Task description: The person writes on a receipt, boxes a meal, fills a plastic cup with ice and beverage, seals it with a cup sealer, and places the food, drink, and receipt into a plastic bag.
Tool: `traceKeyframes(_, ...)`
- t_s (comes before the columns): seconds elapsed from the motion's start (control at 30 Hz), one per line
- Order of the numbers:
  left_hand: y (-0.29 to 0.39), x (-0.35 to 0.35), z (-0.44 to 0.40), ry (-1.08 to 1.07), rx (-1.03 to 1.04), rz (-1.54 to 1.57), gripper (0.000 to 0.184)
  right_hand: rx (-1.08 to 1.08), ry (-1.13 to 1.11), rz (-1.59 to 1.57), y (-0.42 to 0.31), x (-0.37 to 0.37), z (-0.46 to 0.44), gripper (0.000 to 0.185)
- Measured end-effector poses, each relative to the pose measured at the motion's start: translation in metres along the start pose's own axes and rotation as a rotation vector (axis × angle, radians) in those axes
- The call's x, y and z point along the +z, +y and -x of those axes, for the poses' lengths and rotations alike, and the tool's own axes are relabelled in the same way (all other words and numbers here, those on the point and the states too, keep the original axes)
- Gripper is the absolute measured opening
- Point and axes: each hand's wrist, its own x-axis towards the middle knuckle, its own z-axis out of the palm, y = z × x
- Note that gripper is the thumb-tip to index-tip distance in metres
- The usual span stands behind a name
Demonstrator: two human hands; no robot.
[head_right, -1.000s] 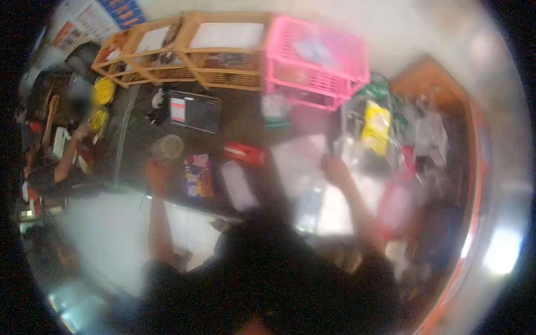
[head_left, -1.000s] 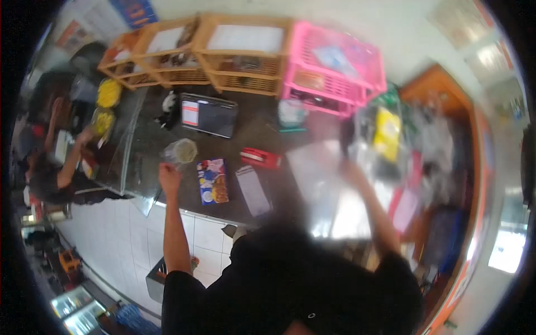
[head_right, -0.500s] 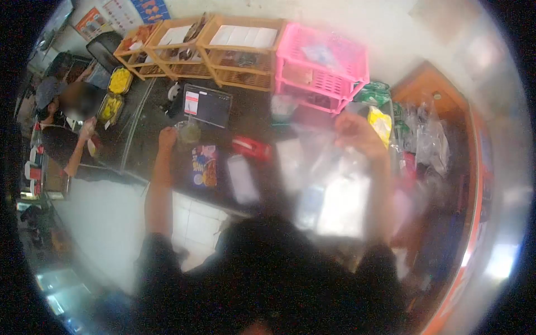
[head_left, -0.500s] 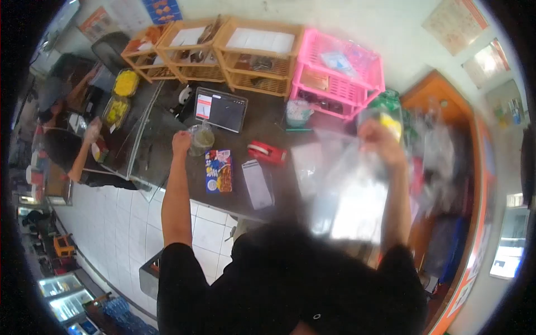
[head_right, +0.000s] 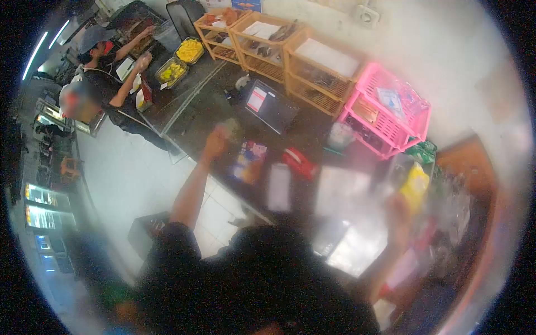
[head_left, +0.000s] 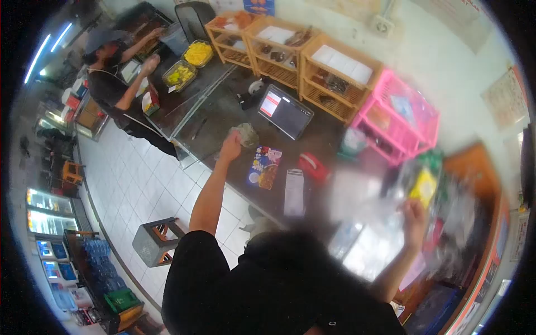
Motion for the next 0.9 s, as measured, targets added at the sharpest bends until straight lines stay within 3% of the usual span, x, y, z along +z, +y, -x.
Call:
traceKeyframes(0.03, 0.001, 0.003, 0.007, 0.058, 0.138, 0.030, 0.018, 0.024, 0.031, -0.038, 0.017, -0.002, 0.001, 0.010)
traceKeyframes(0.1, 0.020, -0.003, 0.021, 0.000, 0.093, 0.067, 0.019, 0.044, 0.062, -0.072, 0.059, -0.012, -0.003, 0.012)
traceKeyframes(0.13, 0.031, -0.006, 0.025, -0.063, 0.048, 0.106, 0.020, -0.025, 0.018, 0.115, 0.085, -0.018, -0.007, 0.011)
traceKeyframes(0.23, 0.055, -0.004, 0.031, -0.075, -0.091, 0.167, 0.021, -0.126, 0.050, 0.378, 0.050, 0.025, 0.013, 0.009)
traceKeyframes(0.37, 0.076, -0.020, 0.040, -0.158, -0.222, -0.004, 0.024, 0.043, -0.056, 0.054, 0.029, 0.058, 0.025, 0.007)
traceKeyframes(0.4, 0.097, -0.039, 0.040, -0.094, -0.317, -0.030, 0.031, 0.084, -0.065, 0.006, 0.021, 0.064, 0.027, 0.006)
traceKeyframes(0.43, 0.126, -0.045, 0.037, -0.046, -0.399, -0.037, 0.039, 0.048, -0.117, 0.134, 0.005, 0.071, 0.026, 0.005)
traceKeyframes(0.47, 0.153, -0.039, 0.042, 0.090, -0.268, 0.152, 0.046, -0.054, -0.121, 0.297, -0.001, 0.075, 0.024, 0.005)
traceKeyframes(0.5, 0.179, -0.040, 0.050, 0.229, -0.149, 0.342, 0.054, 0.059, -0.159, 0.046, 0.000, 0.081, 0.022, 0.010)
traceKeyframes(0.57, 0.314, -0.082, 0.069, -0.234, 0.145, 0.640, 0.060, 0.153, -0.402, -0.018, -0.018, 0.097, 0.004, 0.015)
traceKeyframes(0.63, 0.365, -0.073, 0.086, -0.368, 0.358, 0.711, 0.047, 0.093, -0.673, 0.073, -0.013, 0.111, -0.023, 0.024)
traceKeyframes(0.67, 0.378, -0.068, 0.088, -0.408, 0.427, 0.733, 0.043, -0.099, -0.624, 0.106, -0.010, 0.114, -0.047, 0.019)
traceKeyframes(0.7, 0.379, -0.059, 0.076, -0.602, 0.285, 0.608, 0.038, -0.286, -0.573, 0.138, -0.008, 0.114, -0.060, 0.015)
traceKeyframes(0.73, 0.379, -0.057, 0.070, -0.785, 0.138, 0.476, 0.035, -0.324, -0.266, 0.313, -0.024, 0.111, -0.055, 0.014)
traceKeyframes(0.77, 0.375, -0.066, 0.066, -0.767, 0.133, 0.472, 0.035, -0.369, 0.046, 0.478, -0.042, 0.108, -0.054, 0.014)
traceKeyframes(0.83, 0.357, -0.102, 0.053, -0.673, -0.260, 0.694, 0.042, -0.254, 0.231, 0.173, -0.017, 0.073, -0.046, 0.017)
traceKeyframes(0.9, 0.349, -0.148, 0.053, -0.579, -0.383, 0.780, 0.045, -0.073, -0.285, -0.043, 0.018, 0.041, -0.021, 0.027)
